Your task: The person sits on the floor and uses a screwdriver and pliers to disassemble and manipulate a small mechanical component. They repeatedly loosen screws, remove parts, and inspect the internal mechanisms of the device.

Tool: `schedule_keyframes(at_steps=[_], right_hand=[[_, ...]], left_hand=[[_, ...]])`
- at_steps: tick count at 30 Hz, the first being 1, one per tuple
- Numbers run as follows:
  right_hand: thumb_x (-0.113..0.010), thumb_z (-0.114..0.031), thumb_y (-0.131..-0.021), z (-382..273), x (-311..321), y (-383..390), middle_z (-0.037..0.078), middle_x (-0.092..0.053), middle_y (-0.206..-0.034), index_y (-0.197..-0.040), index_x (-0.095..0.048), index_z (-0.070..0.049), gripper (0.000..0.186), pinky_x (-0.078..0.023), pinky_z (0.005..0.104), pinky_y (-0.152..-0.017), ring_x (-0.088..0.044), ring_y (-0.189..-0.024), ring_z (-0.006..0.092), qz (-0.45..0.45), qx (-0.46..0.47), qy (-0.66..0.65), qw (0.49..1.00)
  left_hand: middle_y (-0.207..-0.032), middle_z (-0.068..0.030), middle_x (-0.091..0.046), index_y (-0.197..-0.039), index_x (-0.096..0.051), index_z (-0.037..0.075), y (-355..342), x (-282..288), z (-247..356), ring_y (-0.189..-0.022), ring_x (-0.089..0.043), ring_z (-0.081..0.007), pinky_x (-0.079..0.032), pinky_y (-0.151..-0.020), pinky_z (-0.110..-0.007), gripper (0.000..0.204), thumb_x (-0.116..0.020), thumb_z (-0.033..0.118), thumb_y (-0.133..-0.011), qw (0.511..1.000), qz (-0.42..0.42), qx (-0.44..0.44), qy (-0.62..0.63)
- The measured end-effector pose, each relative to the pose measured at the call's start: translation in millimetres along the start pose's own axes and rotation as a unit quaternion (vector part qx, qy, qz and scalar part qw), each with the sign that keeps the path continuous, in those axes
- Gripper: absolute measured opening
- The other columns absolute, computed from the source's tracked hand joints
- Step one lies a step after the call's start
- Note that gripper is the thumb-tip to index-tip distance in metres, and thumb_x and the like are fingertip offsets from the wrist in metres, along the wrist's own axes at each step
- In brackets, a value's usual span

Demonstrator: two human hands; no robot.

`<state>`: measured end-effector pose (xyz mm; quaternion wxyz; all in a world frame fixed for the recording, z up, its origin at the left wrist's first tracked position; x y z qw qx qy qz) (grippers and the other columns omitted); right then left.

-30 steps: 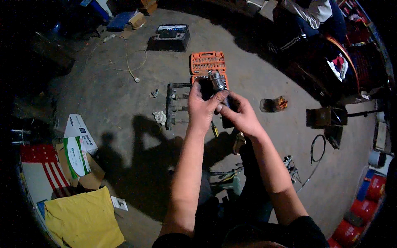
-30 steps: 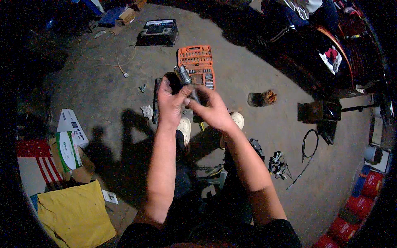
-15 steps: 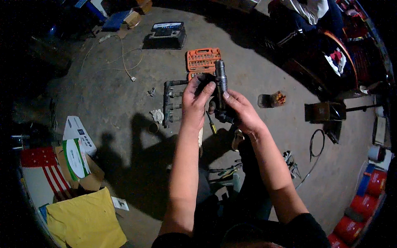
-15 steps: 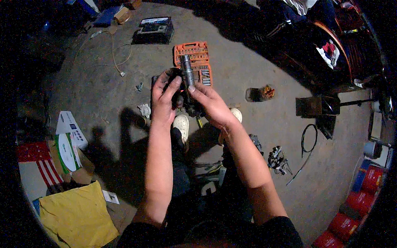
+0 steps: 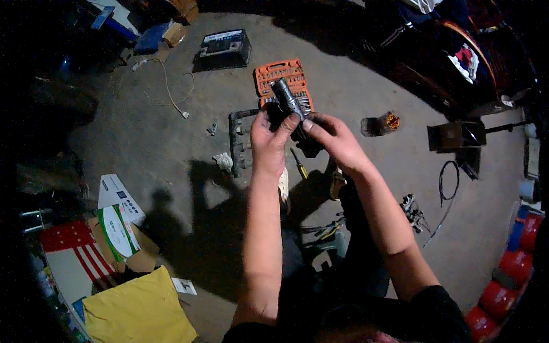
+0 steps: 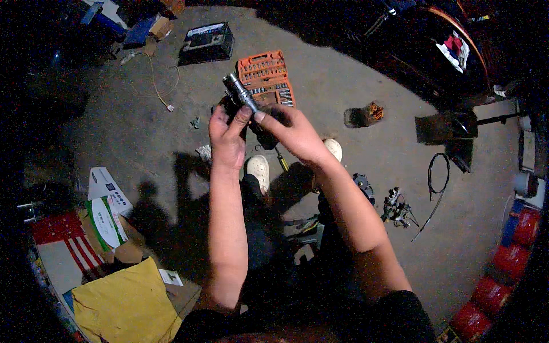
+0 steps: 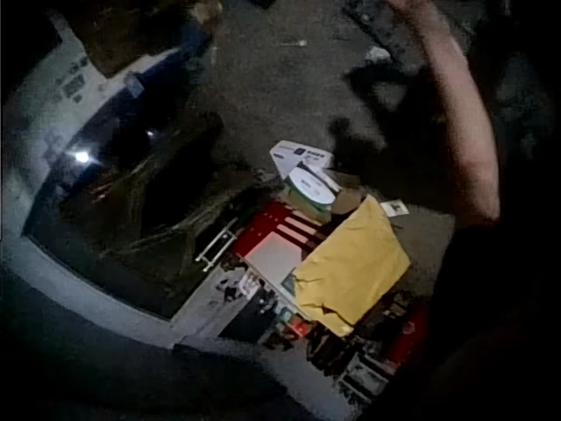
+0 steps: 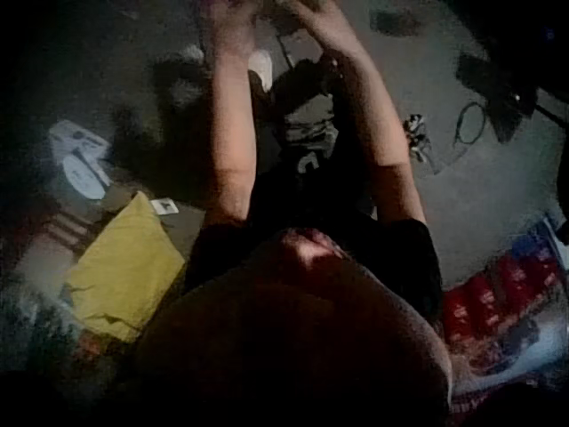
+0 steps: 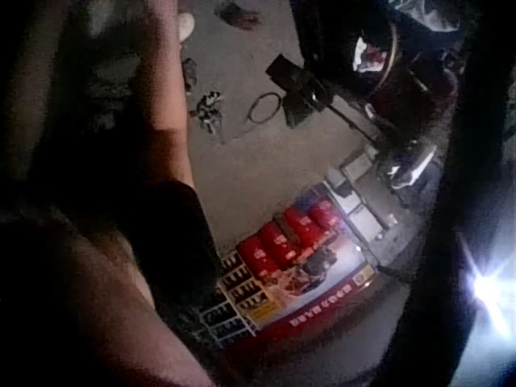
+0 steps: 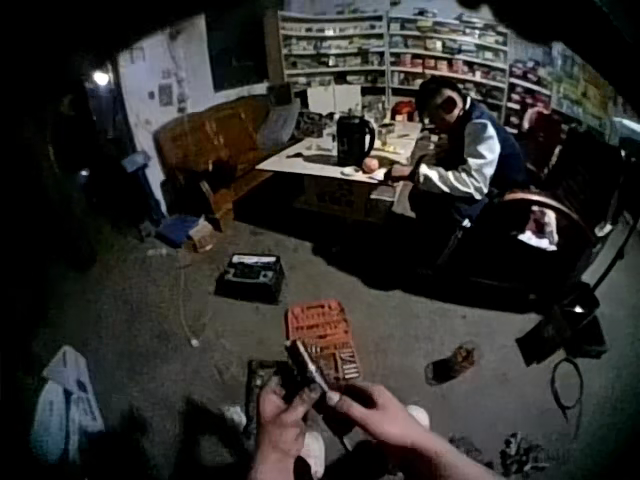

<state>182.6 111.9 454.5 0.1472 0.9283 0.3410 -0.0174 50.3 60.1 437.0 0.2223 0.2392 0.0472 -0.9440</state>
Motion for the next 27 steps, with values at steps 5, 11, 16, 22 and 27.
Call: schedule_keyframes(at_steps=[5,11,16,22,27], right_hand=[[-0.062,-0.034,-0.087,1.1,-3.6,2.0,0.002,-0.061,-0.085,-0.105,-0.059,0.002,0.041,-0.046,0.0241,-0.069,-0.054,-0.077,0.0073,-0.028,0.002,0.028,0.999],[-0.056,-0.031,-0.091,8.0,-7.2,2.2,0.0,-0.06,-0.084,-0.104,-0.06,0.0,0.033,-0.045,0.0231,-0.068,-0.053,-0.076,0.0062,-0.052,0.02,-0.032,0.998],[-0.048,-0.03,-0.095,12.4,-25.0,5.5,-0.002,-0.056,-0.079,-0.096,-0.06,0.0,0.032,-0.041,0.0221,-0.063,-0.048,-0.072,0.0049,0.008,0.026,-0.1,0.995],[-0.046,-0.036,-0.095,26.8,-36.8,-3.9,-0.003,-0.05,-0.064,-0.081,-0.059,0.0,0.041,-0.035,0.0257,-0.051,-0.04,-0.061,0.0049,-0.006,0.082,-0.058,0.995],[-0.049,-0.038,-0.093,31.0,-40.3,-6.2,-0.001,-0.048,-0.059,-0.078,-0.06,0.001,0.043,-0.035,0.0252,-0.05,-0.041,-0.059,0.0053,0.039,0.106,-0.044,0.993]], left_hand=[[-0.099,-0.0037,-0.059,-0.107,-0.053,0.002,-0.1,-10.5,4.6,-0.089,-0.056,-0.0126,-0.045,-0.082,-0.027,0.036,-0.073,0.012,-0.078,0.998,0.021,-0.038,-0.049],[-0.097,-0.0027,-0.059,-0.104,-0.054,0.001,0.9,-7.9,4.8,-0.088,-0.055,-0.0114,-0.045,-0.079,-0.025,0.034,-0.073,0.013,-0.079,0.996,0.03,-0.064,-0.056],[-0.085,-0.001,-0.059,-0.091,-0.057,0.002,2.9,-11.3,6.0,-0.076,-0.051,-0.0076,-0.042,-0.069,-0.023,0.02,-0.066,0.019,-0.085,0.984,0.098,-0.105,-0.108],[-0.069,-0.0003,-0.054,-0.079,-0.055,-0.001,6.3,-7.9,11.3,-0.065,-0.046,-0.0079,-0.039,-0.059,-0.024,0.024,-0.059,0.02,-0.089,0.882,0.159,-0.249,-0.366],[-0.067,-0.0014,-0.053,-0.076,-0.051,-0.001,7.1,-11.5,11.4,-0.063,-0.044,-0.0091,-0.039,-0.057,-0.025,0.025,-0.056,0.019,-0.09,0.867,0.177,-0.26,-0.387]])
Point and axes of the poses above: each hand's wrist, its own y-axis away from the middle knuckle, its own x-axis out of the back of the hand, z = x × y, the point moved 1 cm from there along -y, towards the middle knuckle
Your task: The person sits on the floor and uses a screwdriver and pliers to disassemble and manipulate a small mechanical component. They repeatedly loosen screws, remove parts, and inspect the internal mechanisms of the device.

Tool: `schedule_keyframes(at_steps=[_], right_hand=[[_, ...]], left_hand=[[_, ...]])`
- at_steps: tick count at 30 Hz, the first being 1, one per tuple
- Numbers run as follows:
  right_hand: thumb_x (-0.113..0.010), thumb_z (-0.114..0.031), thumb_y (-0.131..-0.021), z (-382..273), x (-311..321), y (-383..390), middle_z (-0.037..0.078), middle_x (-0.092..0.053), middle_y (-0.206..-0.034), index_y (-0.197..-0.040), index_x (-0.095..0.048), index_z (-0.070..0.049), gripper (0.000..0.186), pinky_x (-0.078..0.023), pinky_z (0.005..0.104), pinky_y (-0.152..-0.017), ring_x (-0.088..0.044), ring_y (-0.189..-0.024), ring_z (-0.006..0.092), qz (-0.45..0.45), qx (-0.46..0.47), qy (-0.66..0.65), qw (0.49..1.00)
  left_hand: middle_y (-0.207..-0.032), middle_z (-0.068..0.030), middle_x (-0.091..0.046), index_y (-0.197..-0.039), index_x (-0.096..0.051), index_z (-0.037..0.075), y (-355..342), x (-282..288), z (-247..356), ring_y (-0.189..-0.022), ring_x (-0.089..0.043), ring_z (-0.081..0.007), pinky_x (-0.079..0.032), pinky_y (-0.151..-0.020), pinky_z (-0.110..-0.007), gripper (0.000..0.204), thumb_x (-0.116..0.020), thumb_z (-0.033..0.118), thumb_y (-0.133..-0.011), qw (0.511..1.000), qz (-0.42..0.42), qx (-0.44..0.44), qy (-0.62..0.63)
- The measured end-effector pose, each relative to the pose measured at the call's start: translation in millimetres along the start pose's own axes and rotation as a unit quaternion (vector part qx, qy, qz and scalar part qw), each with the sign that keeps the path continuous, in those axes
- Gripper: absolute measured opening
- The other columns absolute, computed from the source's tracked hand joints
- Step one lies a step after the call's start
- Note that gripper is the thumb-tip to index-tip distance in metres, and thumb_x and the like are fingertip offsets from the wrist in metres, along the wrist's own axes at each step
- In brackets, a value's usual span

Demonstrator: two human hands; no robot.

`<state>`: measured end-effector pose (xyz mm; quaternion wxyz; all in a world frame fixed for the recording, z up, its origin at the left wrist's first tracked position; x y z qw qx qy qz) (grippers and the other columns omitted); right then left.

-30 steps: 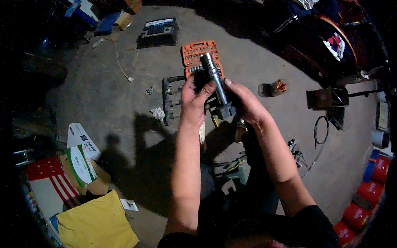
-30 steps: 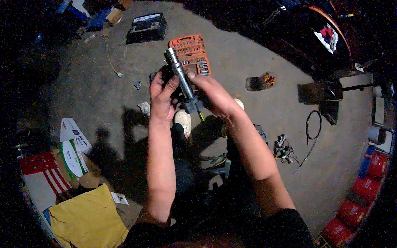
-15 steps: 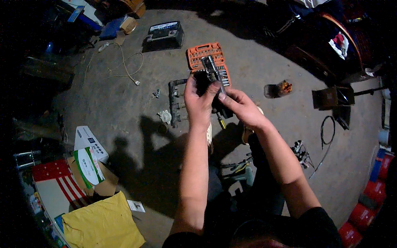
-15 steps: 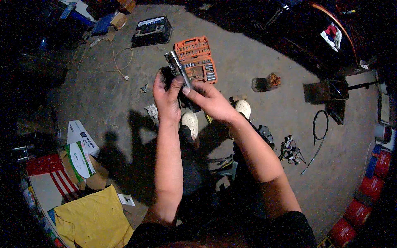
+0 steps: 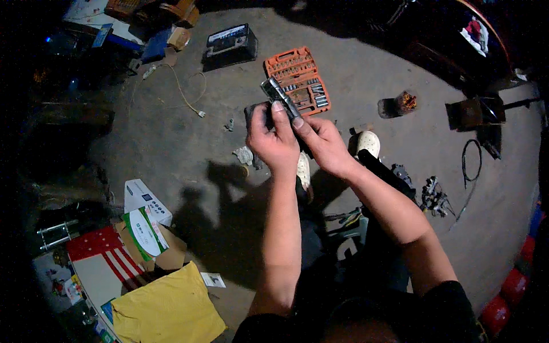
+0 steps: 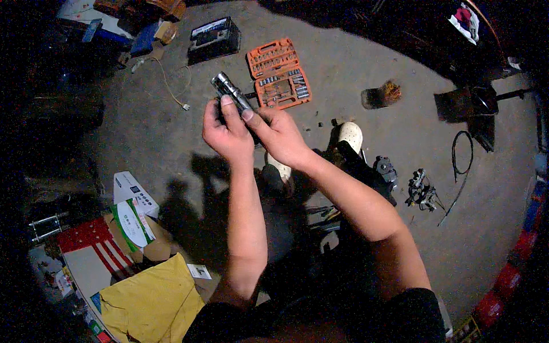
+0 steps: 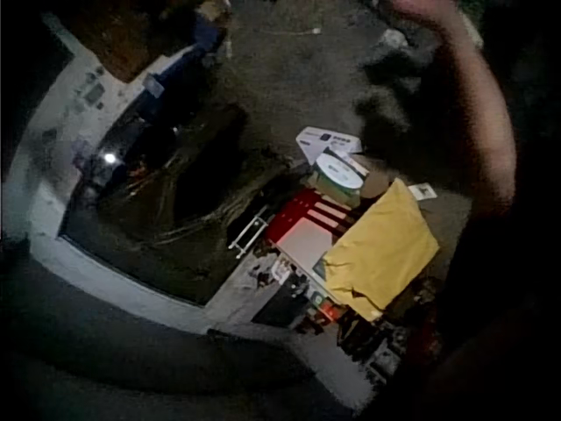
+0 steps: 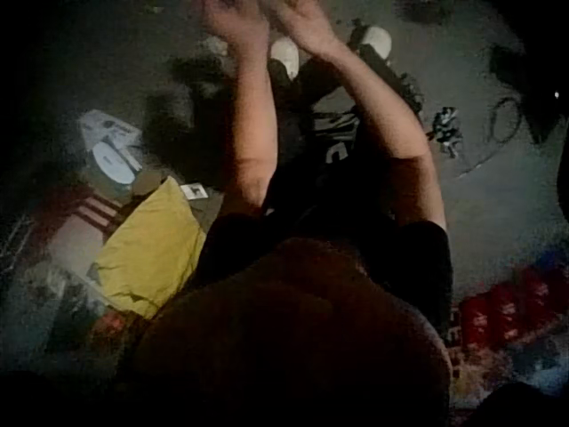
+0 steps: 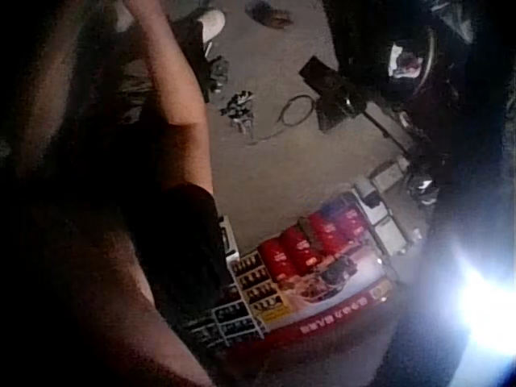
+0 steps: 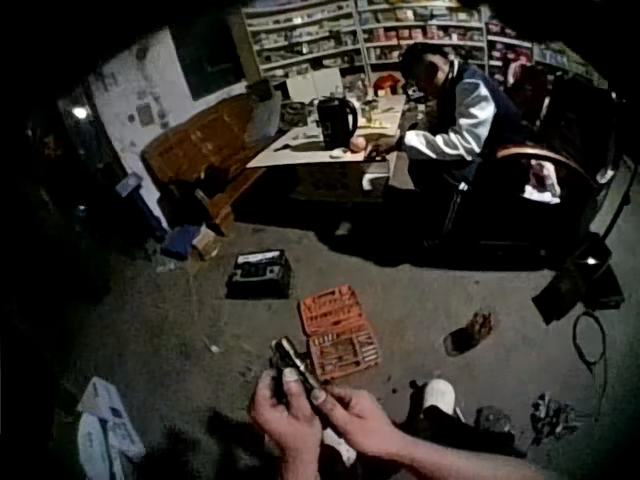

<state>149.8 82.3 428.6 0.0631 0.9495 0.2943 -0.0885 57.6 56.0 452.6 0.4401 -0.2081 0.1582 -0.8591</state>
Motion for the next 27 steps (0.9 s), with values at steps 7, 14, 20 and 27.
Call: schedule_keyframes(at_steps=[7,14,20,27], right_hand=[[-0.045,-0.039,-0.095,-11.1,5.8,-2.7,-0.001,-0.053,-0.066,-0.082,-0.06,0.001,0.045,-0.038,0.0251,-0.054,-0.044,-0.061,0.0065,-0.035,-0.099,-0.025,0.994],[-0.032,-0.044,-0.098,-16.0,6.5,-3.8,0.001,-0.056,-0.077,-0.087,-0.059,-0.001,0.052,-0.042,0.0243,-0.067,-0.049,-0.071,0.0089,-0.028,-0.114,-0.124,0.985],[-0.03,-0.044,-0.098,-12.8,10.5,-4.3,0.002,-0.057,-0.082,-0.094,-0.058,-0.002,0.05,-0.043,0.0244,-0.07,-0.05,-0.074,0.0094,-0.025,-0.106,-0.125,0.986],[-0.029,-0.045,-0.098,-28.1,7.9,-0.9,0.001,-0.057,-0.084,-0.104,-0.057,-0.002,0.051,-0.043,0.0249,-0.07,-0.05,-0.075,0.0095,0.044,-0.115,-0.132,0.984]], left_hand=[[-0.08,-0.0003,-0.055,-0.088,-0.053,0.003,1.8,-1.9,-10.9,-0.072,-0.049,-0.008,-0.041,-0.063,-0.024,0.028,-0.053,0.031,-0.093,0.98,-0.05,0.132,0.141],[-0.085,0.0002,-0.055,-0.094,-0.055,0.005,3.5,-2.1,-10.2,-0.075,-0.05,-0.0079,-0.042,-0.068,-0.024,0.032,-0.051,0.036,-0.093,0.929,-0.084,0.249,0.262],[-0.086,0.0002,-0.059,-0.096,-0.058,0.005,4.2,-7.3,-4.4,-0.075,-0.054,-0.0076,-0.044,-0.066,-0.023,0.028,-0.055,0.033,-0.092,0.925,-0.085,0.245,0.278],[-0.088,-0.0013,-0.062,-0.098,-0.06,0.002,3.3,-9.7,-13.3,-0.075,-0.056,-0.0066,-0.043,-0.068,-0.021,0.025,-0.063,0.024,-0.087,0.922,-0.172,0.203,0.281]])
Point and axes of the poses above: each hand's wrist, its own y-axis away from the middle knuckle, its own x-axis out of the back of the hand, z = x × y, the point moved 1 cm from there along -y, towards the middle knuckle
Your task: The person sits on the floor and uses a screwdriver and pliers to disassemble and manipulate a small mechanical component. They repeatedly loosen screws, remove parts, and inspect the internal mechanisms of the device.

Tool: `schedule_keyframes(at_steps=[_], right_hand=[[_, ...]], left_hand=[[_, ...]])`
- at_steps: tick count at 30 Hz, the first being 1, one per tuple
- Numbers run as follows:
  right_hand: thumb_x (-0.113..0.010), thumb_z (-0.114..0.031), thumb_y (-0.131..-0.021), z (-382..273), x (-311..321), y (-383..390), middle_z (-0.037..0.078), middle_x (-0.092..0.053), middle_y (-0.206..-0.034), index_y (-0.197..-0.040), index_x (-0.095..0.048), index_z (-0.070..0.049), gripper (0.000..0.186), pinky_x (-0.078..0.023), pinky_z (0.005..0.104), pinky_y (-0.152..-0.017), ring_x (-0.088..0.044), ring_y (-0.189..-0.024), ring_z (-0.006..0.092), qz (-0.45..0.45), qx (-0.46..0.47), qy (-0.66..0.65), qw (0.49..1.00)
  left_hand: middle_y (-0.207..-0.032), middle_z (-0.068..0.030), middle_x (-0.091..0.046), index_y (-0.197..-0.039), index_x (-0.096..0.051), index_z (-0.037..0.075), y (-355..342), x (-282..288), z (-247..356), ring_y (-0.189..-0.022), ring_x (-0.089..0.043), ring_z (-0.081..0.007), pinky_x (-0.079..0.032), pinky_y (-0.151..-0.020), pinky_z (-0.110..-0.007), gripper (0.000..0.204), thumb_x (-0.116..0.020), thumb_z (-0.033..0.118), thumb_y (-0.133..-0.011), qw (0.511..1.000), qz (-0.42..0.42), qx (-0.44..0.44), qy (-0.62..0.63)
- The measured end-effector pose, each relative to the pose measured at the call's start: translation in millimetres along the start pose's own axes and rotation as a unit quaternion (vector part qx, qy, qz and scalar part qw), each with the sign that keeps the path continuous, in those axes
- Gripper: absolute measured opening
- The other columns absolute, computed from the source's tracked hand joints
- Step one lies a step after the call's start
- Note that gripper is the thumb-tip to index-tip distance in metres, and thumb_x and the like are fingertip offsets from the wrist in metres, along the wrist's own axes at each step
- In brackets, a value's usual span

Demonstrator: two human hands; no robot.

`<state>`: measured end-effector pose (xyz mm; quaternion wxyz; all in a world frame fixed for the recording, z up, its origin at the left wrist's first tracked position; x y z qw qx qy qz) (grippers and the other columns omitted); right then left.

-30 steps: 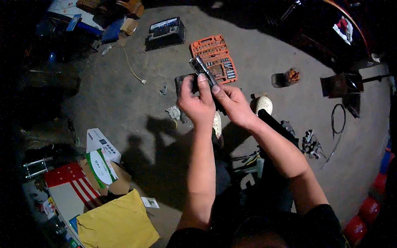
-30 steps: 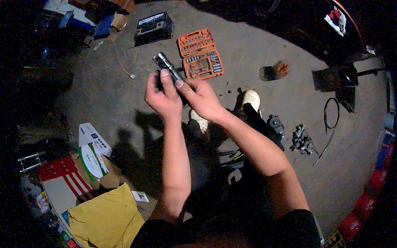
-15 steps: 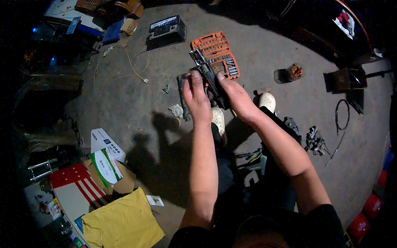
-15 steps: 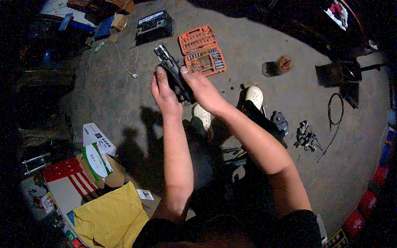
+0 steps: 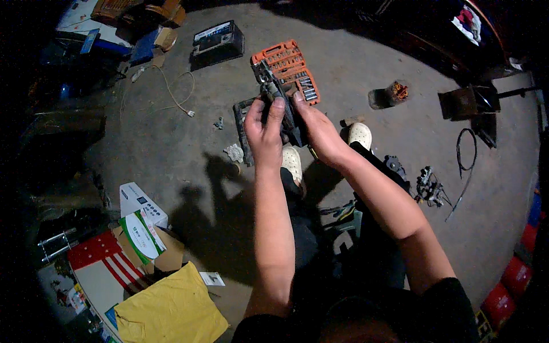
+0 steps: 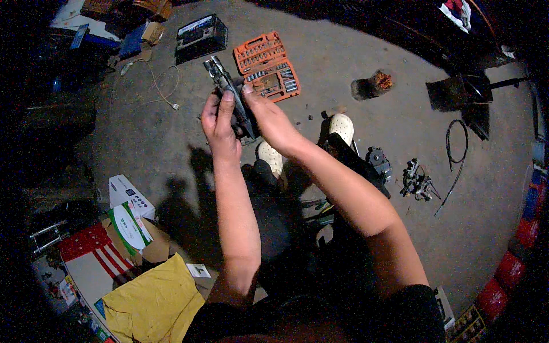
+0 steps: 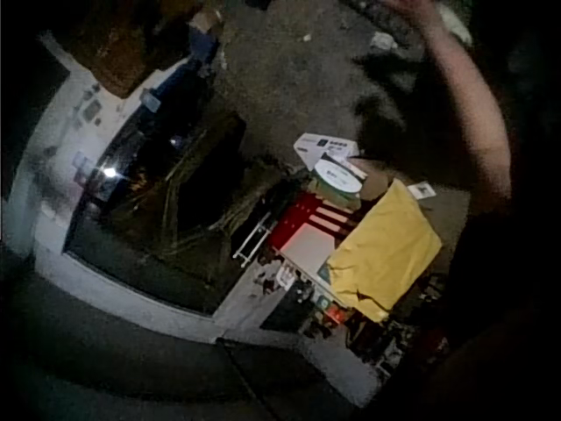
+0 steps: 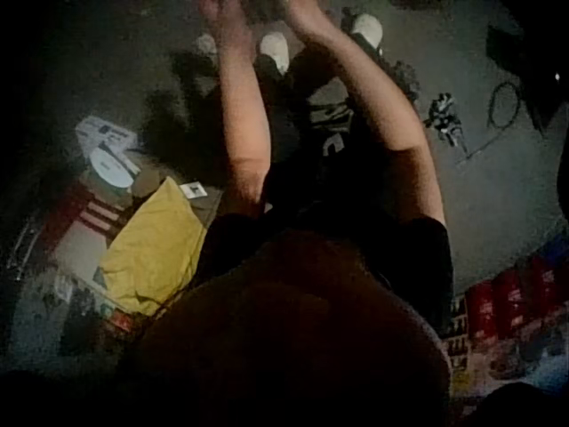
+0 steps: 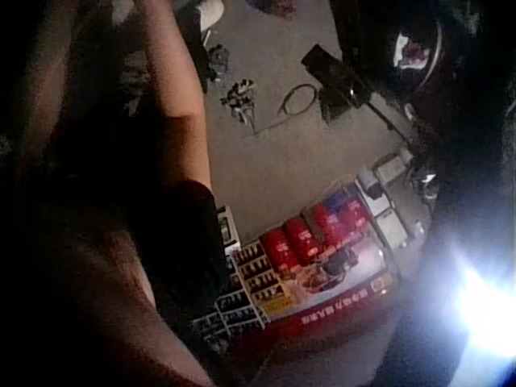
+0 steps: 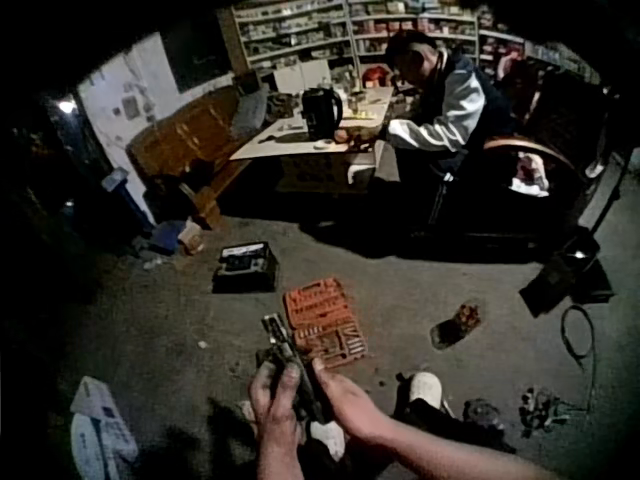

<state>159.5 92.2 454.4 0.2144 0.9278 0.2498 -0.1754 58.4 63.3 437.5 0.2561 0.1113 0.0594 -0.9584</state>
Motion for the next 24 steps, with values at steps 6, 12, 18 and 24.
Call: schedule_keyframes(at_steps=[6,12,18,24], right_hand=[[-0.034,-0.044,-0.097,5.0,8.9,-5.1,0.002,-0.055,-0.079,-0.102,-0.055,0.0,0.049,-0.042,0.0284,-0.065,-0.049,-0.071,0.0108,-0.031,0.0,0.079,0.996],[-0.057,-0.025,-0.089,3.0,18.6,-17.4,0.006,-0.06,-0.08,-0.097,-0.057,0.004,0.031,-0.045,0.0288,-0.065,-0.055,-0.072,0.0126,0.103,0.247,0.211,0.94],[-0.069,-0.015,-0.079,-15.9,24.4,-12.6,0.006,-0.063,-0.082,-0.098,-0.061,0.003,0.027,-0.049,0.0253,-0.065,-0.059,-0.072,0.01,0.047,0.203,0.083,0.975],[-0.071,-0.014,-0.077,-15.3,31.6,-13.1,0.006,-0.064,-0.084,-0.094,-0.065,0.001,0.023,-0.049,0.0257,-0.062,-0.06,-0.072,0.011,0.061,0.279,0.142,0.948]], left_hand=[[-0.089,-0.0004,-0.061,-0.099,-0.06,0.001,2.9,6.5,-1.2,-0.08,-0.054,-0.0073,-0.043,-0.072,-0.022,0.026,-0.064,0.024,-0.086,1.0,-0.012,-0.024,-0.012],[-0.092,-0.0008,-0.06,-0.102,-0.058,0.001,1.9,9.1,2.0,-0.082,-0.053,-0.008,-0.042,-0.074,-0.023,0.025,-0.06,0.023,-0.089,0.997,0.006,-0.034,-0.064],[-0.09,-0.0014,-0.061,-0.104,-0.058,0.0,5.1,4.6,8.2,-0.081,-0.054,-0.0088,-0.043,-0.074,-0.023,0.026,-0.058,0.022,-0.091,0.993,-0.056,-0.044,-0.092],[-0.088,-0.0041,-0.064,-0.102,-0.06,-0.002,8.1,-3.9,6.6,-0.077,-0.058,-0.01,-0.047,-0.07,-0.024,0.025,-0.059,0.02,-0.09,0.985,-0.061,-0.084,-0.138]])
Point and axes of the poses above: each hand's wrist, its own y-axis away from the middle knuckle, its own x-axis out of the back of the hand, z = x × y, the point moved 1 cm from there along -y, towards the middle knuckle
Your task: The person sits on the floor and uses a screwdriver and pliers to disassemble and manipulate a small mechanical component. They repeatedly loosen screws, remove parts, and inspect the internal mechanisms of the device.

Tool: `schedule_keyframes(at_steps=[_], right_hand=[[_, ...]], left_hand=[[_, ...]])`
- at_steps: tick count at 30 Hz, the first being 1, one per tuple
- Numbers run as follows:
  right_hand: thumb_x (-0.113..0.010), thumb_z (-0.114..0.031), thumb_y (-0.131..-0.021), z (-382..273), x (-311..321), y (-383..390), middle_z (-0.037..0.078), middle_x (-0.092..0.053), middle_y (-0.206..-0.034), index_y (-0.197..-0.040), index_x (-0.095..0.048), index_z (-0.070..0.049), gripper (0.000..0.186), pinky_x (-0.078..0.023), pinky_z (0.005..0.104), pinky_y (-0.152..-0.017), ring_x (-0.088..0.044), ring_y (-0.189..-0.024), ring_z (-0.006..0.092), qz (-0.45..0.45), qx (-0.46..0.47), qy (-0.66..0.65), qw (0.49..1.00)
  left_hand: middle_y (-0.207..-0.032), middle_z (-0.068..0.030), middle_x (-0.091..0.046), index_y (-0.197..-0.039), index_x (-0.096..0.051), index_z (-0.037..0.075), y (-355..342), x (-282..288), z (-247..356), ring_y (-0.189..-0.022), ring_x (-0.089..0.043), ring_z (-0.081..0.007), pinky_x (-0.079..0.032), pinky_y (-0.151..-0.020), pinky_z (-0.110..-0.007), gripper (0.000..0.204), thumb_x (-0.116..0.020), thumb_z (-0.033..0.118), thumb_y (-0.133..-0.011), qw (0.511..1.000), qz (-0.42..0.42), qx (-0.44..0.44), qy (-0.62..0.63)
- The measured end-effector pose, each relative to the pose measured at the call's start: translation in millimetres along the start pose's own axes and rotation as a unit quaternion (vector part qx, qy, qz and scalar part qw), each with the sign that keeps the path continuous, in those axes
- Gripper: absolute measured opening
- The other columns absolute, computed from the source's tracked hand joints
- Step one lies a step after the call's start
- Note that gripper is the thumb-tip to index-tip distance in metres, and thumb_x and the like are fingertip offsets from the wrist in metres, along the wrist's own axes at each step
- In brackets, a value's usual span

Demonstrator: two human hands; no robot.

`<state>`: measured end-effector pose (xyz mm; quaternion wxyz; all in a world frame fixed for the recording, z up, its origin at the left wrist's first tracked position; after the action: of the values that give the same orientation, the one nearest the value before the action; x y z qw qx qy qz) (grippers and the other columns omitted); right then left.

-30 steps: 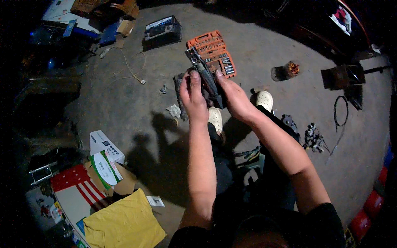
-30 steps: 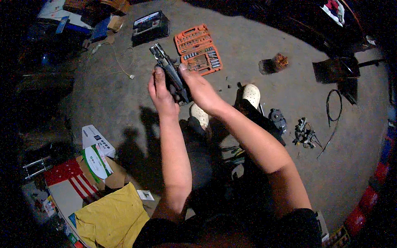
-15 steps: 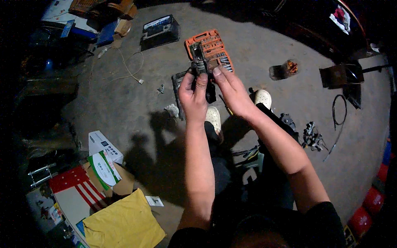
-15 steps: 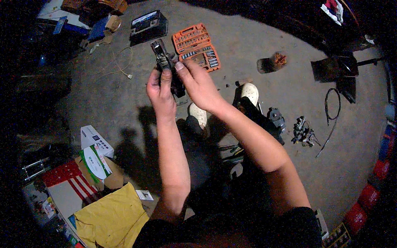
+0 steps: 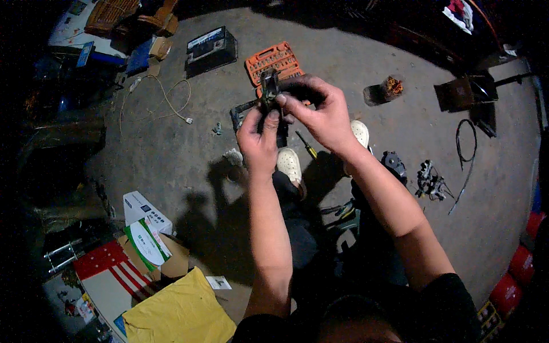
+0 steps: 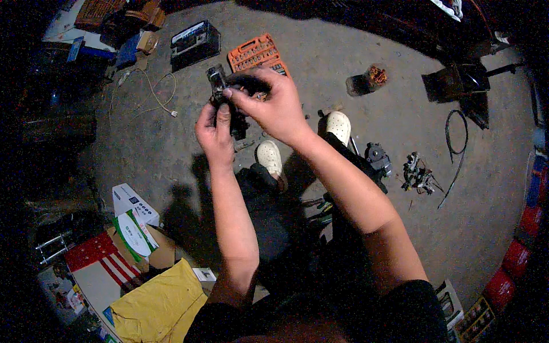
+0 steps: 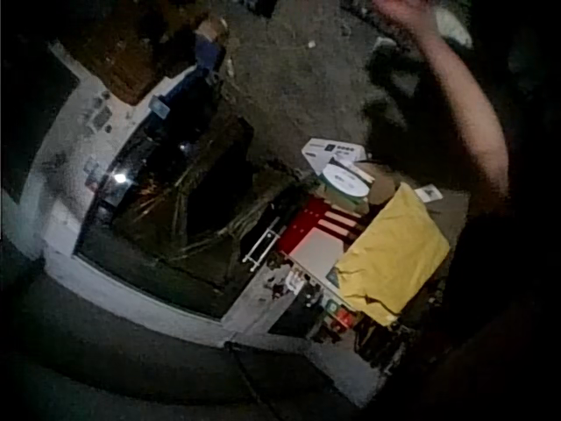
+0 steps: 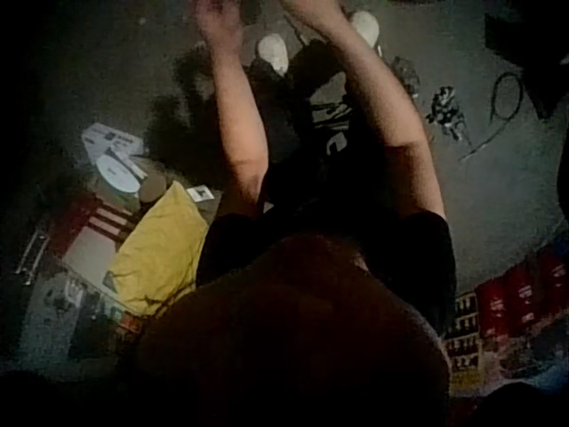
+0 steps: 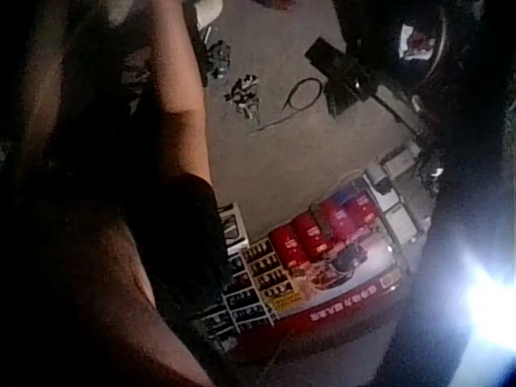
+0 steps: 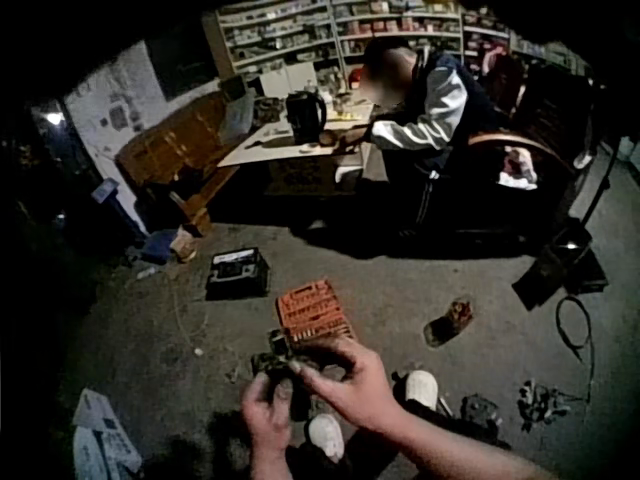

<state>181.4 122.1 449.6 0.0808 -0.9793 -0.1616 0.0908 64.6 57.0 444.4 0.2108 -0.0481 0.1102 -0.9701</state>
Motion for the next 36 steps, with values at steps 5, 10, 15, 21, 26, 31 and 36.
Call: schedule_keyframes(at_steps=[5,10,15,21,26,31,36], right_hand=[[-0.07,-0.014,-0.076,-9.4,2.2,0.0,0.012,-0.064,-0.084,-0.094,-0.067,0.001,0.023,-0.05,0.0271,-0.064,-0.062,-0.075,0.0164,0.014,0.043,0.066,0.997],[-0.067,-0.013,-0.077,4.1,6.6,-0.7,0.014,-0.064,-0.083,-0.093,-0.066,0.002,0.022,-0.05,0.0292,-0.063,-0.064,-0.073,0.0196,0.03,0.003,0.055,0.998],[-0.064,-0.011,-0.079,1.0,8.9,-2.4,0.014,-0.067,-0.076,-0.091,-0.065,0.005,0.02,-0.05,0.0288,-0.059,-0.064,-0.065,0.0163,0.02,-0.036,0.048,0.998],[-0.063,-0.014,-0.081,16.6,12.2,-4.1,0.012,-0.066,-0.073,-0.091,-0.065,0.006,0.022,-0.048,0.0286,-0.059,-0.061,-0.064,0.0133,0.028,-0.052,0.059,0.997],[-0.051,-0.037,-0.092,-4.4,17.0,-11.6,0.005,-0.059,-0.069,-0.093,-0.064,0.004,0.043,-0.045,0.0294,-0.063,-0.051,-0.067,0.0095,0.009,-0.245,0.143,0.959],[-0.048,-0.039,-0.093,36.3,52.3,-16.1,0.009,-0.065,-0.094,-0.1,-0.063,0.003,0.045,-0.043,0.0273,-0.082,-0.057,-0.085,0.0139,0.072,-0.195,0.007,0.978],[-0.049,-0.037,-0.093,68.6,57.7,-6.5,0.009,-0.066,-0.09,-0.101,-0.062,0.004,0.044,-0.046,0.0284,-0.077,-0.06,-0.083,0.0152,0.014,-0.204,0.156,0.966]], left_hand=[[-0.089,-0.005,-0.064,-0.103,-0.06,-0.004,2.1,2.5,-4.8,-0.077,-0.058,-0.0099,-0.047,-0.07,-0.024,0.026,-0.061,0.017,-0.088,0.999,0.023,0.028,0.018],[-0.089,-0.0053,-0.064,-0.102,-0.061,-0.006,-0.5,-1.2,-11.4,-0.08,-0.057,-0.0097,-0.046,-0.071,-0.024,0.027,-0.062,0.017,-0.088,0.999,0.025,0.022,-0.042],[-0.087,-0.0045,-0.064,-0.103,-0.061,-0.007,-1.0,-4.0,-13.8,-0.078,-0.055,-0.0086,-0.046,-0.07,-0.023,0.029,-0.062,0.018,-0.088,0.995,0.031,0.083,-0.041],[-0.08,-0.0026,-0.063,-0.1,-0.062,-0.006,-5.9,-11.7,-2.5,-0.066,-0.053,-0.0071,-0.044,-0.058,-0.022,0.029,-0.062,0.02,-0.088,0.993,0.012,0.11,-0.051],[-0.073,-0.003,-0.061,-0.092,-0.061,-0.002,-6.3,2.6,-20.8,-0.055,-0.053,-0.0098,-0.044,-0.052,-0.024,0.026,-0.06,0.024,-0.089,0.97,0.05,0.237,0.039],[-0.076,-0.0042,-0.061,-0.1,-0.061,0.005,-12.1,30.1,-34.1,-0.061,-0.057,-0.0132,-0.047,-0.05,-0.029,0.028,-0.058,0.031,-0.089,0.906,0.201,0.306,0.212],[-0.088,-0.0062,-0.06,-0.101,-0.057,0.003,-7.0,76.8,-41.1,-0.074,-0.055,-0.0162,-0.046,-0.073,-0.031,0.027,-0.043,0.025,-0.093,0.808,0.28,0.302,0.422]])
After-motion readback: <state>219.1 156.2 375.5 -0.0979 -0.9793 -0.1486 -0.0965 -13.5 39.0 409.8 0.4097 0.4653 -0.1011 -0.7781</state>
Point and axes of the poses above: each hand's wrist, its own y-axis away from the middle knuckle, its own x-axis out of the back of the hand, z = x × y, the point moved 1 cm from there along -y, towards the middle knuckle
